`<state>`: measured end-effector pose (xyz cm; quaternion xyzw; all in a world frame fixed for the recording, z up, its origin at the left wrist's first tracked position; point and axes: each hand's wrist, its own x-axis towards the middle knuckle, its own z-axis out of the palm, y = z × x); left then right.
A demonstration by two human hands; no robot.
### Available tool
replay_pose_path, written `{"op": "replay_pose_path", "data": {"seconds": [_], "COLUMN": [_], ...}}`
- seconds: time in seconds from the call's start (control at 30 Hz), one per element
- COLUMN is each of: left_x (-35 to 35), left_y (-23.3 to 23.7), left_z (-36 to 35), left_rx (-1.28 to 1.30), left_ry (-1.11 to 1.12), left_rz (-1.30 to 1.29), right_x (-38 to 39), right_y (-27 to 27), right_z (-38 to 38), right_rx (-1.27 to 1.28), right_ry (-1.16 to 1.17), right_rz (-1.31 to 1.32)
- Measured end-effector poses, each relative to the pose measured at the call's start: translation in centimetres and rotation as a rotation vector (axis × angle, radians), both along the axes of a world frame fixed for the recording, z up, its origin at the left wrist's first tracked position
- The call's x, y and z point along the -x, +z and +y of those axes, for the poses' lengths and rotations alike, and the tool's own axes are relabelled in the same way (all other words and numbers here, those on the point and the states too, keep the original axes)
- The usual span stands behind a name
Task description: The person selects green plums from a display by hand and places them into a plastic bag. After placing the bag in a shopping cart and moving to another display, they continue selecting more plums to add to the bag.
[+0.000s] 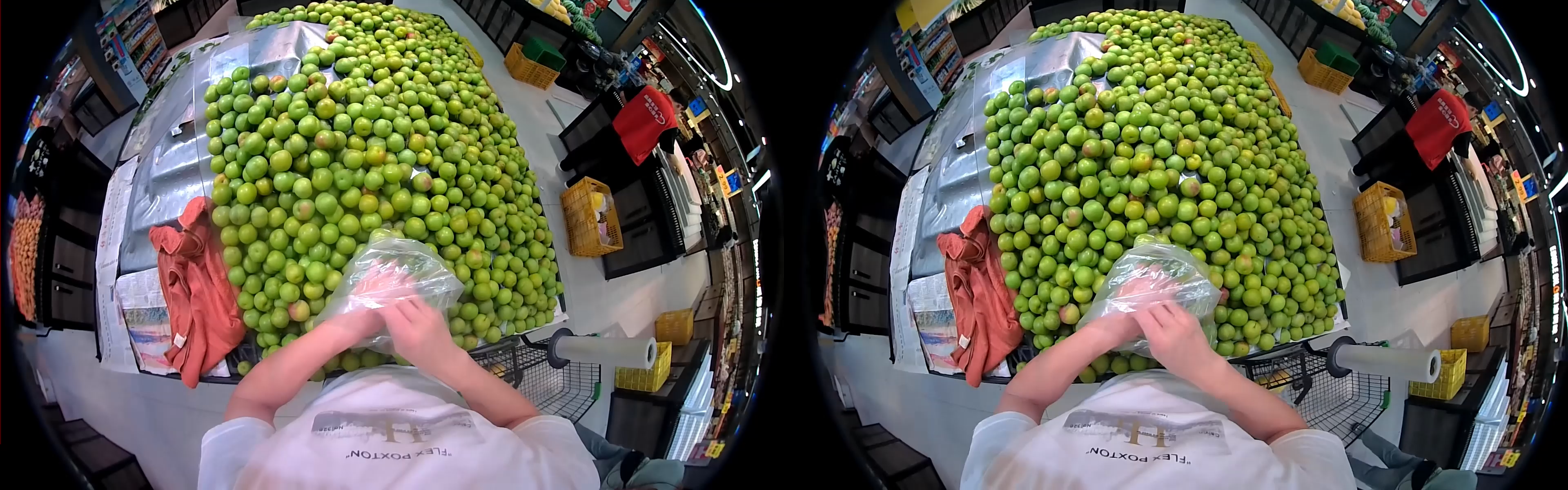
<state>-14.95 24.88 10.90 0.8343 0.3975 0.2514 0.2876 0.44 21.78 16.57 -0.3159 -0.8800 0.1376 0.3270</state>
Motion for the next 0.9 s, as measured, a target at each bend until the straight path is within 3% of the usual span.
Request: {"op": "replay_pose_path", "data": {"seconds": [0.07, 0.13, 0.2, 0.27, 0.37, 0.43, 0.63, 0.7, 0.77, 0.8, 0.83, 0.9], "left_x": [0.0, 0.2, 0.0, 0.2, 0.7, 1.2, 2.1, 2.6, 3.1, 3.5, 3.5, 3.6], "left_y": [-0.2, -1.9, -3.0, -2.8, -0.5, -1.5, 2.1, 3.2, 4.1, 3.5, 2.8, 2.2], "left_z": [0.5, 0.8, 0.2, -0.2, -1.4, -2.1, -4.3, -5.2, -6.0, -6.5, -6.8, -6.6], "left_rx": [-0.020, -0.186, -0.248, -0.305, -0.072, -0.279, -0.240, -0.227, 0.377, 0.232, 0.247, 0.197], "left_ry": [0.061, -0.017, 0.038, 0.093, 0.103, 0.098, 0.132, 0.116, 0.080, 0.075, 0.076, 0.131], "left_rz": [-0.046, 0.123, 0.124, 0.125, 0.080, 0.189, 0.211, 0.201, 0.350, 0.314, 0.314, 0.260], "right_x": [0.1, -0.6, -1.0, -1.1, -1.5, -1.4, -0.6, -0.9, -1.4, -1.7, -1.7, -1.7], "right_y": [-0.8, -1.0, -1.2, -1.8, -4.6, -5.0, -6.5, -7.2, -7.3, -7.5, -7.5, -6.8], "right_z": [0.3, 0.6, 1.0, 1.5, 2.5, 3.3, 4.9, 5.6, 5.6, 5.7, 5.8, 5.5], "right_rx": [-0.052, 0.034, 0.151, 0.083, 0.021, 0.020, 0.065, 0.124, 0.331, 0.221, 0.101, 0.174], "right_ry": [-0.222, -0.260, -0.306, -0.292, -0.237, -0.197, -0.134, -0.125, -0.132, -0.110, -0.088, -0.107], "right_rz": [-0.021, -0.144, -0.300, -0.269, -0.245, -0.251, -0.550, -0.445, -0.192, -0.222, -0.249, -0.142]}}
